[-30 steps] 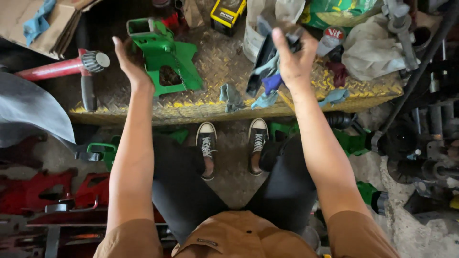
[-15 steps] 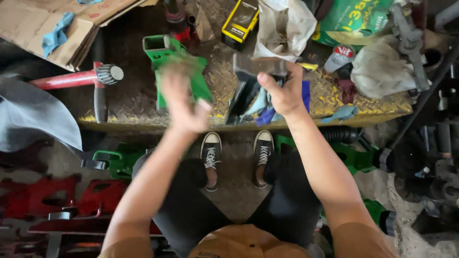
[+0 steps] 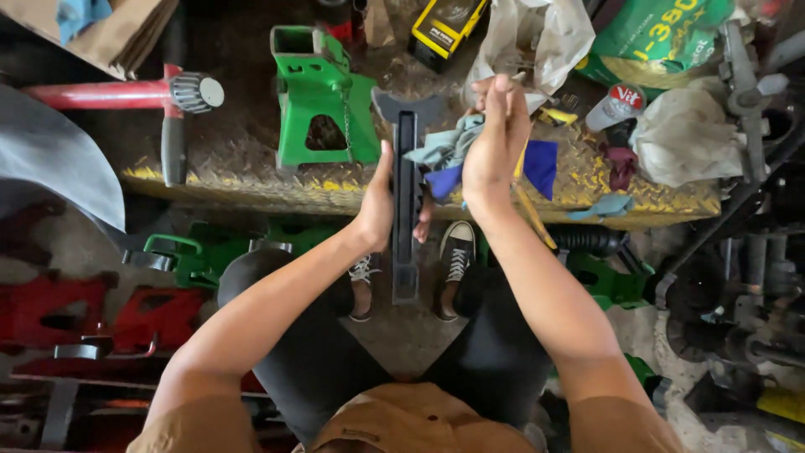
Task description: Clean and maintain floor jack components using a cloth.
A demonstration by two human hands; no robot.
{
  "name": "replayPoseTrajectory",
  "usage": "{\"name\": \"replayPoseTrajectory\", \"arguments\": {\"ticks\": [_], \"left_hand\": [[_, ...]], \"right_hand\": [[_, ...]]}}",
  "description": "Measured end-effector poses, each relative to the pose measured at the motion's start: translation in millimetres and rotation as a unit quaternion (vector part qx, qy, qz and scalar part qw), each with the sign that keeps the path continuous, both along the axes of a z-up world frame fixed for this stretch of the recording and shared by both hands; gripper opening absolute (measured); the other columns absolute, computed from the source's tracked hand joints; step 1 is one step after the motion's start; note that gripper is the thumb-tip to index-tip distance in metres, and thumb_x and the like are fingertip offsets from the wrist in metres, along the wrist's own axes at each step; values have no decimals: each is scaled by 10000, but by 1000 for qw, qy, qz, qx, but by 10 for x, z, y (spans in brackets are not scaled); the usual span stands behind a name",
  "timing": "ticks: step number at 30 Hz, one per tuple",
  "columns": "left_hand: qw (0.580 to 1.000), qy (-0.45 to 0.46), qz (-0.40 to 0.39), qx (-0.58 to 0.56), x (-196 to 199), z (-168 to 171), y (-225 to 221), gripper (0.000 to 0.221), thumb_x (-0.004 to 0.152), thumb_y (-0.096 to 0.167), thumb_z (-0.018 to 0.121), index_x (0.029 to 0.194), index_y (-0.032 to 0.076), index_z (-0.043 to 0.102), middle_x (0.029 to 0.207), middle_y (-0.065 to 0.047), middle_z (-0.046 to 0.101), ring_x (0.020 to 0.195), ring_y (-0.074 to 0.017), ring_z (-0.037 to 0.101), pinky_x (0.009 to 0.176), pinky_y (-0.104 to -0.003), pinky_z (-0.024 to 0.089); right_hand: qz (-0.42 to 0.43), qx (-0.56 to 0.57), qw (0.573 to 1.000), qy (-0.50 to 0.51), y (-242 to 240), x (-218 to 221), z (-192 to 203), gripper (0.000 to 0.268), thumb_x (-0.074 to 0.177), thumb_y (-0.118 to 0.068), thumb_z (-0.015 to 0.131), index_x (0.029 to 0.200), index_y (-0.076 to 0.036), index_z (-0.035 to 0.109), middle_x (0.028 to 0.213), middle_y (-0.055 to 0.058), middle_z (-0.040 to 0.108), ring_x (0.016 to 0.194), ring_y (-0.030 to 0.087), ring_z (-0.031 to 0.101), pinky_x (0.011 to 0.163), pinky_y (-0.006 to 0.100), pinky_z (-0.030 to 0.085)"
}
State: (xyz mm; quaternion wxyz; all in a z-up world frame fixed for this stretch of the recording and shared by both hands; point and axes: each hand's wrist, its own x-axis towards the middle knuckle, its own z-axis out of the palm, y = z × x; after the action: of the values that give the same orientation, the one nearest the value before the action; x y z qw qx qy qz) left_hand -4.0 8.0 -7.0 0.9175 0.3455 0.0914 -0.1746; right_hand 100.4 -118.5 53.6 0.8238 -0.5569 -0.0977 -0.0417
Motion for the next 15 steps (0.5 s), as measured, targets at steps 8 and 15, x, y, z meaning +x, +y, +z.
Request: {"name": "replayPoseTrajectory", "arguments": {"ticks": [8, 15], "left_hand": [[998, 61, 2, -17, -53, 96, -43, 888, 946, 765, 184, 982, 1, 634, 735, -188, 700, 418, -264, 564, 430, -387, 503], [995, 59, 75, 20, -80, -63, 29, 743, 1027, 692, 246, 947, 55, 619, 644, -132, 611, 451, -247, 569, 443, -373, 504]], "right_hand": [[-33, 43, 983, -177, 287, -67, 80, 401, 1157, -423, 437, 1084, -48, 557, 919, 44, 474, 835, 151, 478, 861, 374, 555], [139, -471, 759, -427, 194, -461, 363, 493, 802, -6, 608, 1283, -19, 502, 1302, 247, 489, 1261, 415, 467, 1126, 480, 389]]}}
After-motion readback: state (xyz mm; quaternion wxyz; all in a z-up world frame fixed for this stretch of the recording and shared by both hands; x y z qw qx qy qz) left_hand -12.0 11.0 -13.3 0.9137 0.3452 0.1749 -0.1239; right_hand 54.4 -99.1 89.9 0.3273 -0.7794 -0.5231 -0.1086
